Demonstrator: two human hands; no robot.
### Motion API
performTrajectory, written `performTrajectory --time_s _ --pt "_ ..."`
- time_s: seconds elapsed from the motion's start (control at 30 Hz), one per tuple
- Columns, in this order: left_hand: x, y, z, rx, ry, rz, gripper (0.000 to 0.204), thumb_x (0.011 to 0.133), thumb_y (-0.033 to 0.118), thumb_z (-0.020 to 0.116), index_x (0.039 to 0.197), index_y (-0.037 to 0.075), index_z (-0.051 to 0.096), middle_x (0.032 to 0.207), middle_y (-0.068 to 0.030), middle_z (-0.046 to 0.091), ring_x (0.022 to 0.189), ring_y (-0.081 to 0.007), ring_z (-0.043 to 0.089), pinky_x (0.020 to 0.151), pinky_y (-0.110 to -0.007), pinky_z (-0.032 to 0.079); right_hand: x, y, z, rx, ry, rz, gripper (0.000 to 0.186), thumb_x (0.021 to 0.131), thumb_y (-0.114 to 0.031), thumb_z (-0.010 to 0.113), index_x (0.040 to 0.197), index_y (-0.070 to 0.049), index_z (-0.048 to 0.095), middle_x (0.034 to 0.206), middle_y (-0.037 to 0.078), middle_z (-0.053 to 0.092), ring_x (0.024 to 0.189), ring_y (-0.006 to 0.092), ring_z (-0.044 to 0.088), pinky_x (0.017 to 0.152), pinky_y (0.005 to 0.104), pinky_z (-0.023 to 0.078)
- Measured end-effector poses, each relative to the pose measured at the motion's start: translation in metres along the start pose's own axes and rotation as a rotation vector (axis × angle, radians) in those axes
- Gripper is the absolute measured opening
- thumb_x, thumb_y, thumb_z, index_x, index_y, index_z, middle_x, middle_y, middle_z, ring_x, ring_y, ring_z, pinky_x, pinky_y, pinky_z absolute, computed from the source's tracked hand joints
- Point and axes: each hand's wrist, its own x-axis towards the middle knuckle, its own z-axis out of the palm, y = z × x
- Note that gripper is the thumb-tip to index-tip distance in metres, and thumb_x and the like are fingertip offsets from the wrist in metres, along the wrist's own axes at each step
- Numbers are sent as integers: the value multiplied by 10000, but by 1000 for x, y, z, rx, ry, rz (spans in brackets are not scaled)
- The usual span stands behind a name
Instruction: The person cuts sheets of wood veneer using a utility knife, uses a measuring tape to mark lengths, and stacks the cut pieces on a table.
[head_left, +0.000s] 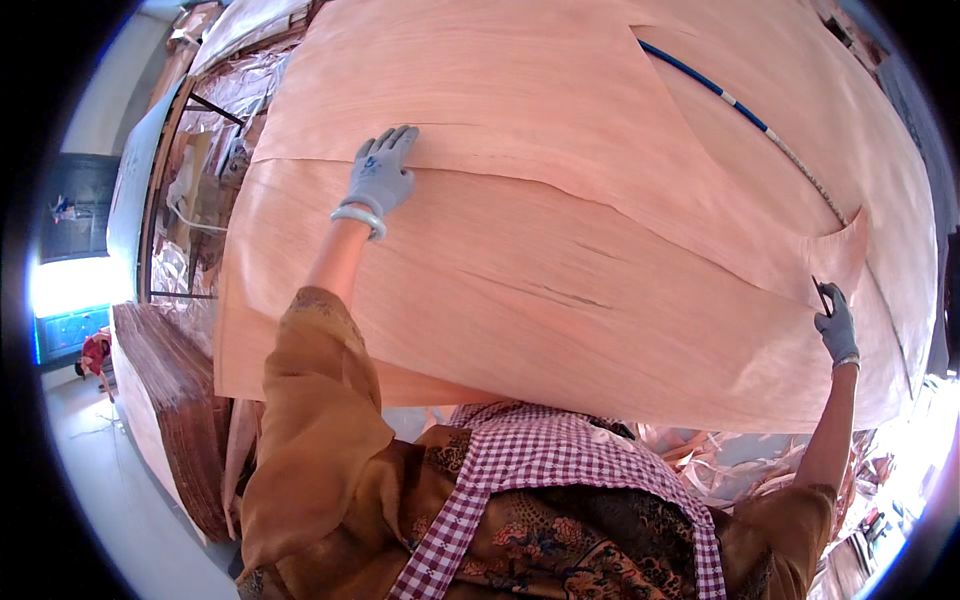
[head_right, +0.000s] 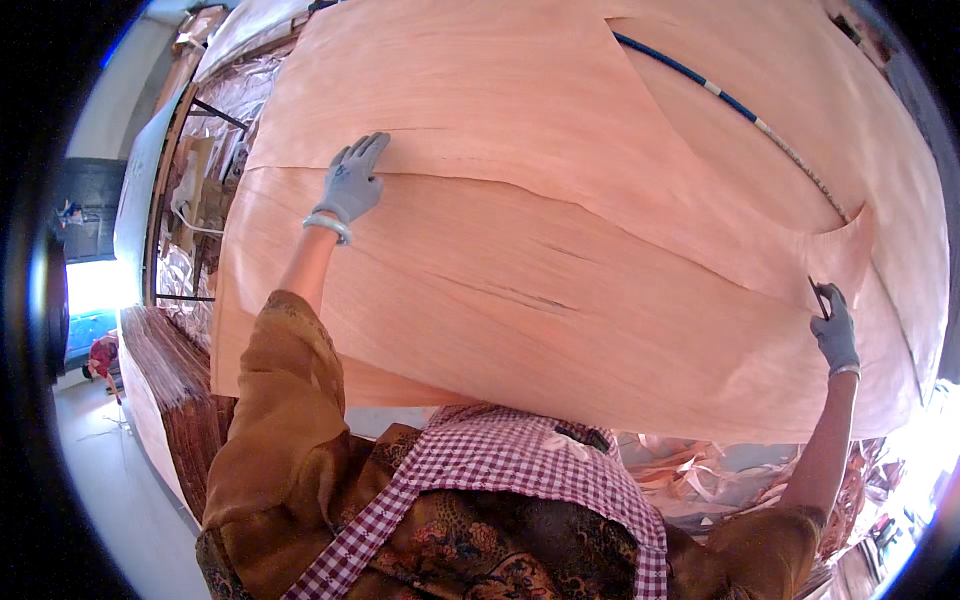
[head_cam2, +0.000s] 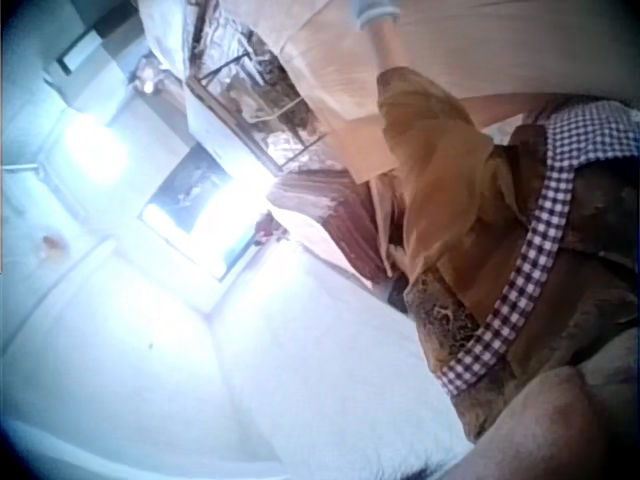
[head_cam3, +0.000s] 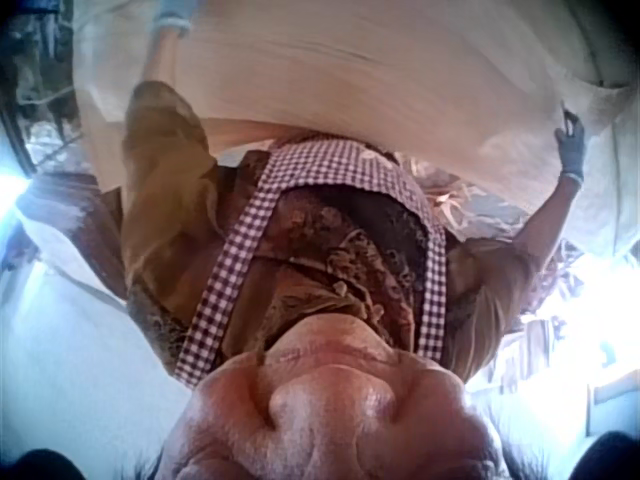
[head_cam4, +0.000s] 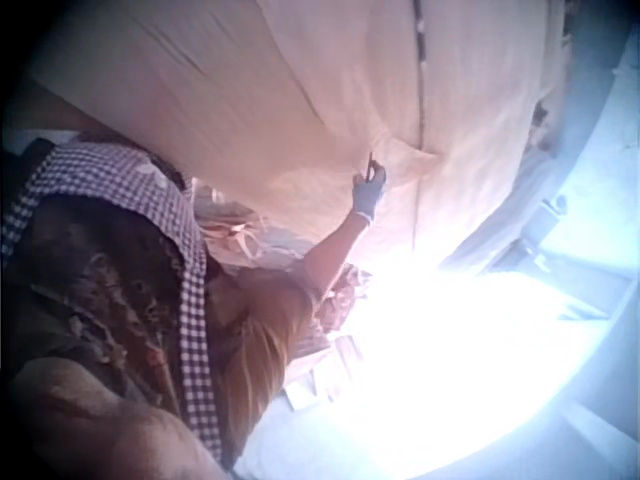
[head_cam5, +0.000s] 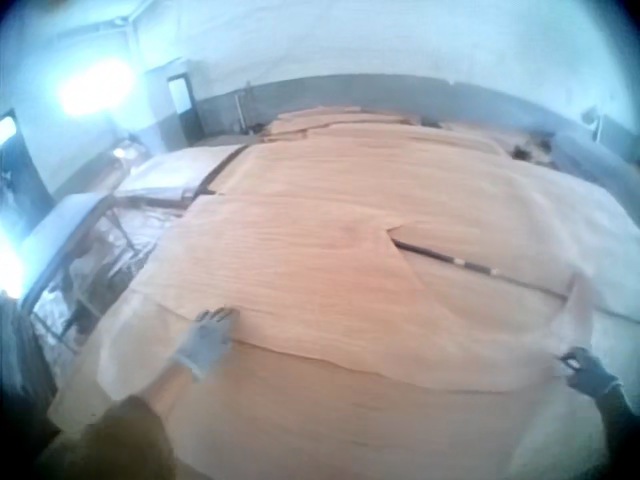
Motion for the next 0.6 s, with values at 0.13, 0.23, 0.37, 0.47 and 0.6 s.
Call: performTrajectory --time_s 0.13,0.23,0.37,0.47,0.6 --pt "16 15 5 -74 -3 -101 473 926 315 420 1374 163 419 1455 -56 372 1345 -240 330 1114 -447 202 16 -30 -22 -51 -52 -85 386 786 -41 550 1171 -12 541 965 79 609 771 146 582 613 276 472" --pt "21 27 16 24 148 -152 499 954 368 373 1417 181 357 1482 -66 327 1359 -267 308 1123 -472 164 37 -157 -4 233 -271 -78 282 860 -122 541 1119 -12 562 904 48 621 737 98 570 576 254 458" --pt "24 22 46 -27 178 -195 515 965 398 322 1426 171 347 1501 -50 292 1381 -254 268 1133 -478 115 56 -326 67 250 -526 -269 261 946 -299 471 954 -51 552 720 70 643 638 155 624 587 305 480" --pt "20 21 55 -85 212 -197 515 956 384 359 1417 153 354 1487 -68 317 1370 -262 289 1127 -485 139 71 -431 123 47 -675 -261 278 947 -324 447 865 -69 522 686 120 638 660 258 642 623 361 488" --pt "26 27 49 -130 243 -181 511 952 375 377 1401 131 383 1472 -71 344 1360 -263 307 1122 -489 150 104 -514 198 -180 -499 -516 296 939 -316 418 952 -64 571 851 167 669 809 318 656 718 429 494"
